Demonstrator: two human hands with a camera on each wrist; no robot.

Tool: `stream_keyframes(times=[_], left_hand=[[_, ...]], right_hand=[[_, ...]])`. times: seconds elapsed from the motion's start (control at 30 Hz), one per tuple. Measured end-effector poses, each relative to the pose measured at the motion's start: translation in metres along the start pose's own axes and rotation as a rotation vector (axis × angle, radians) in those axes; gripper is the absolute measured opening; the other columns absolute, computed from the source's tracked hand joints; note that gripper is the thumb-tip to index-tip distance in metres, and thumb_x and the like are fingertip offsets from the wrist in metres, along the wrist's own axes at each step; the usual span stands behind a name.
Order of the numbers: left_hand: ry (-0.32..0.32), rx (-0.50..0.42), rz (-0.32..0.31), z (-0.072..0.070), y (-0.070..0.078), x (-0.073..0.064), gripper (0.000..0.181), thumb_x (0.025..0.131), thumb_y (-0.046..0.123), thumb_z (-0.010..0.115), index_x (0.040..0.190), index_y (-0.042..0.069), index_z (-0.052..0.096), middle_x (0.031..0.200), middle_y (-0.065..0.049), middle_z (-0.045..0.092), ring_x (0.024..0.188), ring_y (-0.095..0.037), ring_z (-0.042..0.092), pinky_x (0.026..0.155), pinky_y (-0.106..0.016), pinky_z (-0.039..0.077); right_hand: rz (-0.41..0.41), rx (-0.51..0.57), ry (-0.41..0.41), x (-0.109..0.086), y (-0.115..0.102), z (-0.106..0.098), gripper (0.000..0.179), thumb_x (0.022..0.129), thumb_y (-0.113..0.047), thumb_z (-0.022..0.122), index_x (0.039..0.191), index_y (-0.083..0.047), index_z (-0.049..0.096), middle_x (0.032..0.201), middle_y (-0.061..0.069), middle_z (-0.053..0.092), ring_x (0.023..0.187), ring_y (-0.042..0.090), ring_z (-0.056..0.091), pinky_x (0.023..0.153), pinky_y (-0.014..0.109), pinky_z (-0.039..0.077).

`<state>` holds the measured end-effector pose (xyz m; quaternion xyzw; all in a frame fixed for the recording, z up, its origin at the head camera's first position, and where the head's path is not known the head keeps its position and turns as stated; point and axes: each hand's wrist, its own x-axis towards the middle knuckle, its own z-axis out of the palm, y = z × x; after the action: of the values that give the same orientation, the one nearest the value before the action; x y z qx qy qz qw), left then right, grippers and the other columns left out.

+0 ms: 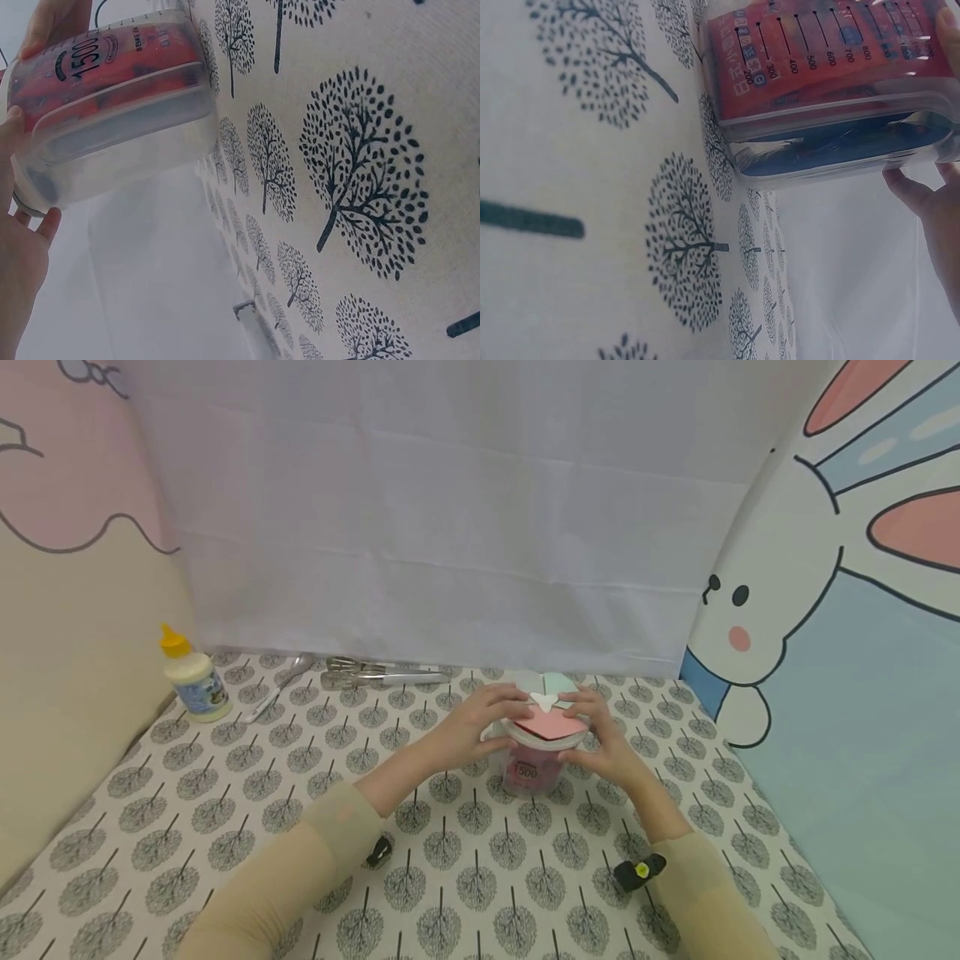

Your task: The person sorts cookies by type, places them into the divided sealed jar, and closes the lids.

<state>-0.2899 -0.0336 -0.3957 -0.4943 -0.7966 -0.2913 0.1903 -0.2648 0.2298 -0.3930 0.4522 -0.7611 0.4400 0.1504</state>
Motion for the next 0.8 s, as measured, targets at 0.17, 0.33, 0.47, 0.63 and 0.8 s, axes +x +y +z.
stream_keyframes(times=[0.17,0.33,0.47,0.63,0.8], left_hand=[[0.004,0.03,0.005,0.001,0.0,-0.001,0.038,0.084,0.025,0.069,0.12,0.022,0.057,0.14,-0.002,0.046,0.135,-0.023,0.035,0.114,-0.043,0.027],[0.044,0.044,0.039,0.003,-0.001,-0.005,0.034,0.082,0.023,0.071,0.114,0.019,0.061,0.137,-0.004,0.05,0.132,-0.024,0.039,0.114,-0.045,0.027],[0.102,0.033,0.123,0.003,-0.004,-0.004,0.03,0.08,0.018,0.073,0.109,0.016,0.064,0.13,-0.008,0.056,0.128,-0.027,0.045,0.112,-0.04,0.032],[0.108,0.062,0.147,0.002,0.002,-0.003,0.036,0.079,0.013,0.075,0.113,0.012,0.063,0.13,-0.013,0.055,0.129,-0.033,0.044,0.112,-0.038,0.033],[-0.041,0.213,-0.037,-0.019,0.019,-0.008,0.066,0.083,0.034,0.071,0.14,0.018,0.043,0.151,-0.009,0.032,0.141,-0.029,0.024,0.115,-0.048,0.022]], right_hand=[[-0.014,-0.043,-0.019,0.001,-0.002,0.0,0.051,0.08,-0.024,0.073,0.11,0.003,0.042,0.126,0.038,0.032,0.14,0.033,0.012,0.103,0.056,0.037],[-0.025,-0.048,-0.03,-0.001,0.004,0.002,0.05,0.082,-0.033,0.068,0.111,-0.001,0.043,0.129,0.036,0.032,0.141,0.033,0.011,0.105,0.05,0.038],[-0.02,-0.016,-0.033,-0.007,0.025,0.003,0.051,0.082,-0.039,0.068,0.114,-0.005,0.046,0.136,0.028,0.033,0.141,0.039,0.009,0.101,0.061,0.036],[0.007,0.012,-0.044,-0.011,0.036,-0.001,0.049,0.081,-0.025,0.074,0.116,-0.004,0.046,0.139,0.028,0.031,0.138,0.049,0.009,0.101,0.054,0.04],[0.115,-0.043,-0.086,-0.012,0.025,-0.015,0.069,0.069,0.006,0.078,0.127,0.002,0.041,0.145,0.03,0.023,0.139,0.046,0.011,0.1,0.071,0.028]])
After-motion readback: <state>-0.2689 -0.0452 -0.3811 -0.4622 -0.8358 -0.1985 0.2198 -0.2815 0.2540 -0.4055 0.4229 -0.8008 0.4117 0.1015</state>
